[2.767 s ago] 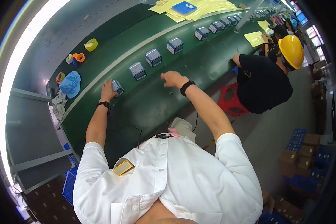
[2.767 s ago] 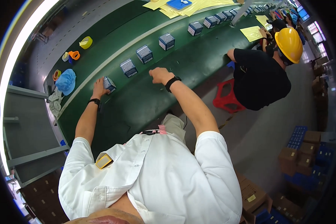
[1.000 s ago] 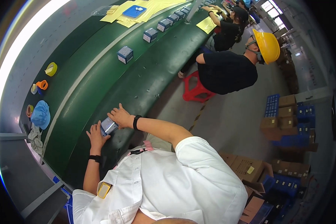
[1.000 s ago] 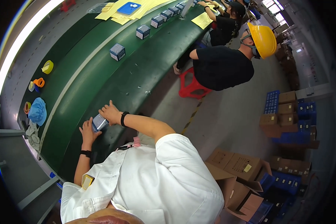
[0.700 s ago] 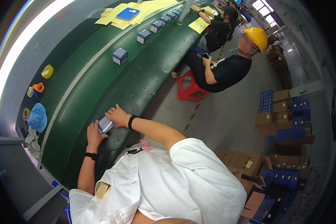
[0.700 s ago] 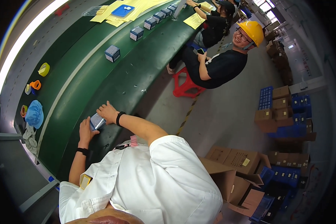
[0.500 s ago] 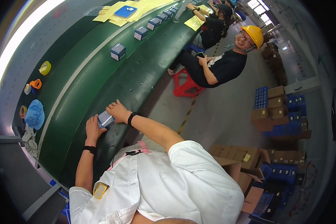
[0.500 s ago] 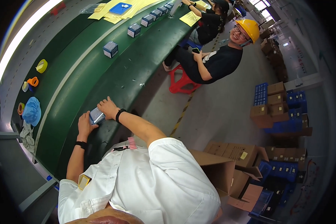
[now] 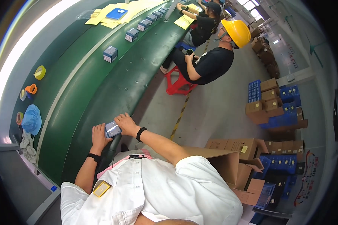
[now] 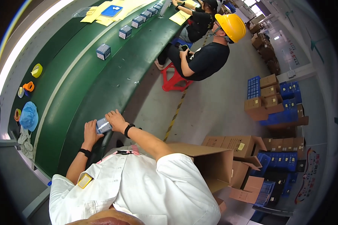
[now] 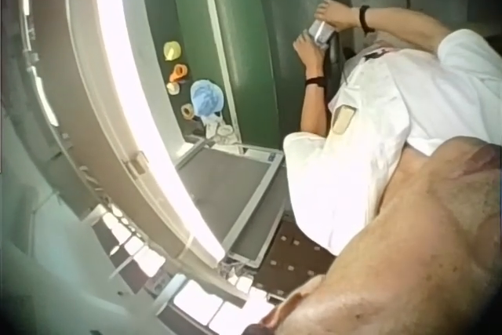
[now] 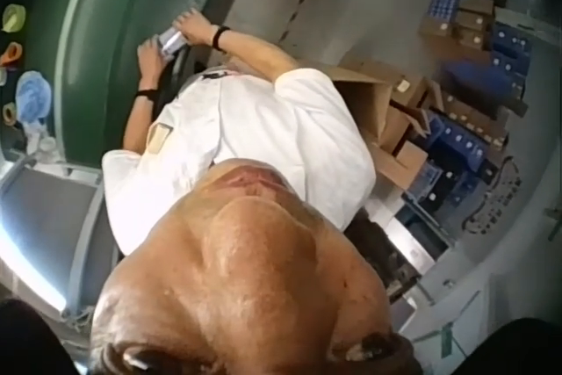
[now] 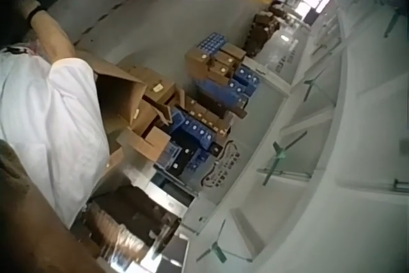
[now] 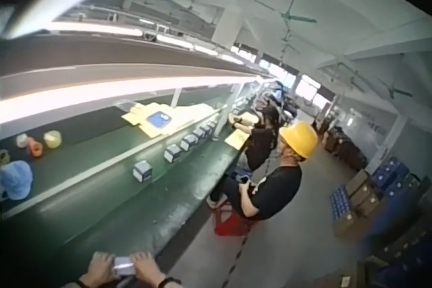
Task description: Taking finished items from a conveyor belt and placing them into cardboard shipping boxes.
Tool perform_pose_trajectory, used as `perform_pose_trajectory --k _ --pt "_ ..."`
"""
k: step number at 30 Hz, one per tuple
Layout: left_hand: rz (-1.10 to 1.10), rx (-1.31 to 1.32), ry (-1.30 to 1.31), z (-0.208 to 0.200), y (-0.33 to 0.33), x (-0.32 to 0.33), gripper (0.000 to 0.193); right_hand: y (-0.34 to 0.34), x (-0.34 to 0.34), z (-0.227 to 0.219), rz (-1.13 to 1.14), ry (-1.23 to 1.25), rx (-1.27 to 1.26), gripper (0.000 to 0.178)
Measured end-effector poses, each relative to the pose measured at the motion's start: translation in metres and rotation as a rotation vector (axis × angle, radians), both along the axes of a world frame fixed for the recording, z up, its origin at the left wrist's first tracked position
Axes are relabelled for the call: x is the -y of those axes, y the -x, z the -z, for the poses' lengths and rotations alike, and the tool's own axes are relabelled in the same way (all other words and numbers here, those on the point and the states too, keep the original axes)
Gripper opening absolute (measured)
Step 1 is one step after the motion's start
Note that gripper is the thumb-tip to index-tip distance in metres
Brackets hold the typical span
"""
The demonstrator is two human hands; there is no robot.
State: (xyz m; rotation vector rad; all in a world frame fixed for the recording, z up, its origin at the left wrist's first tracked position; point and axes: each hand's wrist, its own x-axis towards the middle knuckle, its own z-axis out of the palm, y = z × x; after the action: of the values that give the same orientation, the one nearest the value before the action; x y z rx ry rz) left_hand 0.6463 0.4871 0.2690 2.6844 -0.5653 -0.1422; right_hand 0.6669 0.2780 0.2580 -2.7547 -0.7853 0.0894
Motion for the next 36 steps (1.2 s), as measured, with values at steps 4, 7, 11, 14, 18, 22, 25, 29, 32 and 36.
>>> perform_pose_trajectory --k 4,7,11,14,18,22,25,29,32,36 --pt "-0.034 -0.028 -0.046 0.004 0.005 0.005 0.090 0.001 0.002 0.001 -0.005 0.016 -0.079 0.070" --pt "-0.032 -0.041 -0.080 0.003 0.002 0.007 0.091 0.000 0.003 0.002 -0.002 0.016 -0.043 0.070" --pt "-0.024 -0.037 -0.125 0.007 -0.002 0.010 0.091 -0.004 0.006 0.005 0.007 0.015 -0.030 0.071" --pt "-0.020 -0.037 -0.139 0.008 -0.001 0.008 0.091 -0.002 0.003 0.007 0.012 0.013 -0.037 0.071" --pt "-0.019 -0.046 -0.140 0.008 -0.005 0.009 0.090 -0.005 0.003 0.009 0.016 0.009 -0.031 0.070" --pt "-0.007 -0.031 -0.148 0.007 -0.008 0.009 0.088 -0.009 0.004 0.009 0.025 0.001 -0.006 0.068" --pt "0.009 0.004 -0.154 0.007 -0.009 0.007 0.087 -0.008 0.001 0.008 0.036 -0.011 -0.017 0.063" --pt "0.052 -0.025 -0.143 -0.001 -0.015 0.011 0.083 -0.005 0.005 0.003 0.067 0.033 -0.051 0.057" --pt "0.130 0.013 -0.099 -0.015 -0.012 0.034 0.079 0.012 0.029 -0.011 0.129 0.005 0.005 0.053" --pt "0.298 0.182 -0.036 -0.064 -0.025 0.101 0.078 0.030 0.096 -0.070 0.250 0.163 0.143 0.052"
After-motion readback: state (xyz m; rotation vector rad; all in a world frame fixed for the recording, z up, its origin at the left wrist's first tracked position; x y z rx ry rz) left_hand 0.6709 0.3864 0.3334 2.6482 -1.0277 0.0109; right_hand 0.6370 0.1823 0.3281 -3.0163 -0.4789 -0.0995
